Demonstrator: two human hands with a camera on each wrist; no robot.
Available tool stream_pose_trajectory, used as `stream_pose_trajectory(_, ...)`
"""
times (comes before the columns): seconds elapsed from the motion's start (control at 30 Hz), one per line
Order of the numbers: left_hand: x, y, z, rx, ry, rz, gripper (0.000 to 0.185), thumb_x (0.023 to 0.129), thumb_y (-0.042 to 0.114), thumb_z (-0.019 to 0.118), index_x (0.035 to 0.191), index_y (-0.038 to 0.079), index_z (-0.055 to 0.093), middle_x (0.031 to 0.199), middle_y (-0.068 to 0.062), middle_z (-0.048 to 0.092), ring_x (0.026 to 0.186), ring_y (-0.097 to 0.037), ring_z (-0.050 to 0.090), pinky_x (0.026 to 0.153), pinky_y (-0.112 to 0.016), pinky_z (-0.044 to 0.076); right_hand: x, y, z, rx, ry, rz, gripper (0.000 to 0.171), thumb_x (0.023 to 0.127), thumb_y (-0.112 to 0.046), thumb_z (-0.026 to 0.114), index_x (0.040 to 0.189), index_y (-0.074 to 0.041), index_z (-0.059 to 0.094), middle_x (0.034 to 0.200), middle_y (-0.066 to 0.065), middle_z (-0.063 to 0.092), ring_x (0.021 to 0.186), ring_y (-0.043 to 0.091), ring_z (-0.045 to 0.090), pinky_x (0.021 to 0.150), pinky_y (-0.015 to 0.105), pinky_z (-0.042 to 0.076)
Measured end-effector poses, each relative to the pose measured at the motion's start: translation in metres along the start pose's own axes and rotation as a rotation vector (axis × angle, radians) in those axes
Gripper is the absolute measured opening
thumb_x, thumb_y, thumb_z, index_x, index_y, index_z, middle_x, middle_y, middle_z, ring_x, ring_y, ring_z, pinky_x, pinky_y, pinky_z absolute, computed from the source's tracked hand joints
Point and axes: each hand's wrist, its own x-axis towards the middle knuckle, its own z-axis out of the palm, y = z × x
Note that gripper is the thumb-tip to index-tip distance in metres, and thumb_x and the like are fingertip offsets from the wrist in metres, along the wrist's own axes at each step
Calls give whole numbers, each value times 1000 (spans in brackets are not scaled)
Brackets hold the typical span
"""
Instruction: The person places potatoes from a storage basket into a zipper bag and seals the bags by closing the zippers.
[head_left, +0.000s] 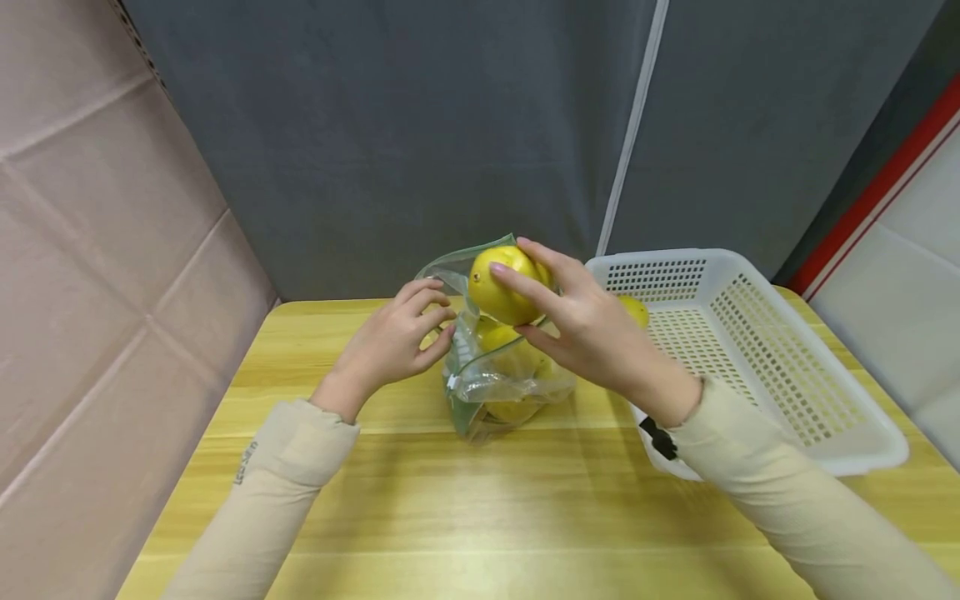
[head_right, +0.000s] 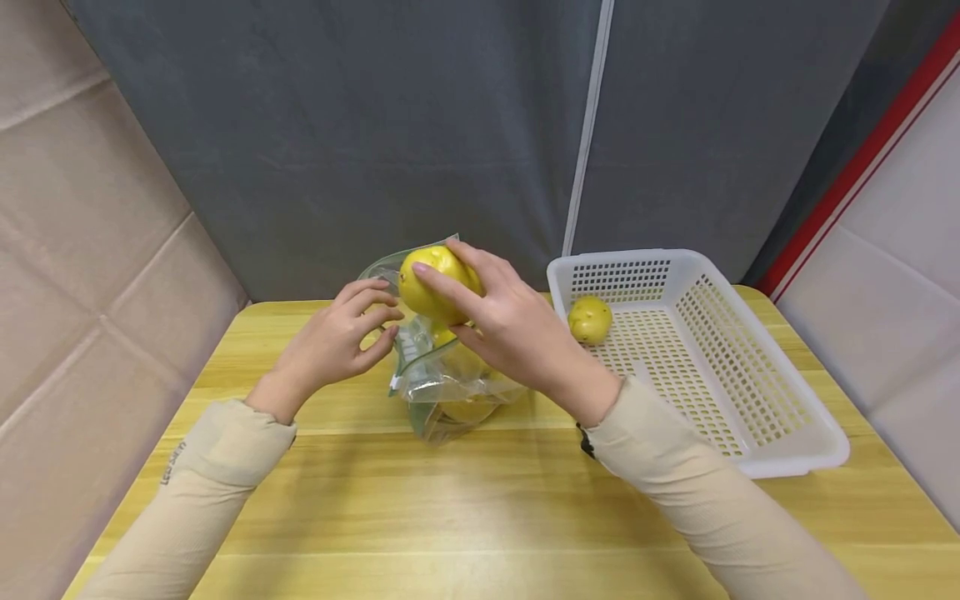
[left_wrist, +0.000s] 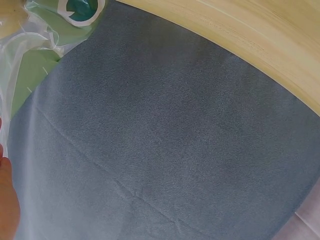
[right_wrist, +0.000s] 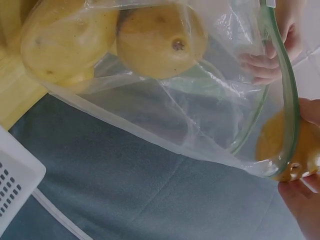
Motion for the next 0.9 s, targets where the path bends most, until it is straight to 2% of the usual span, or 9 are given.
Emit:
stream_pose_trajectory(0.33, -1, -2, 1, 11, 8, -1, 12, 85, 13, 64, 92, 5, 70, 100, -11, 65, 115, -30, 55, 94, -36, 55, 1, 0, 0, 11, -66, 104, 68, 72, -7, 82, 133, -7, 51, 141, 25, 46, 119, 42, 55, 97, 50, 52)
stream_pose_trajectory(0.6, -2, -1, 2, 5, 6, -11, 11, 85, 13, 65, 92, 5, 70, 99, -10, 64, 115, -29, 55, 93, -36, 56, 0, 1, 0, -31, -163, 119, 69, 72, -8, 81, 134, -11, 50, 139, 23, 47, 113, 40, 57, 92, 49, 54)
stream_pose_trajectory(0.9, -1, 1, 2, 6, 2, -10, 12, 85, 13, 64, 92, 6, 70, 100, -11, 65, 115, -29, 55, 92, -36, 56, -2, 1, -4, -65, -238, 162, 71, 73, -14, 81, 137, -14, 50, 140, 23, 48, 113, 40, 57, 94, 50, 52)
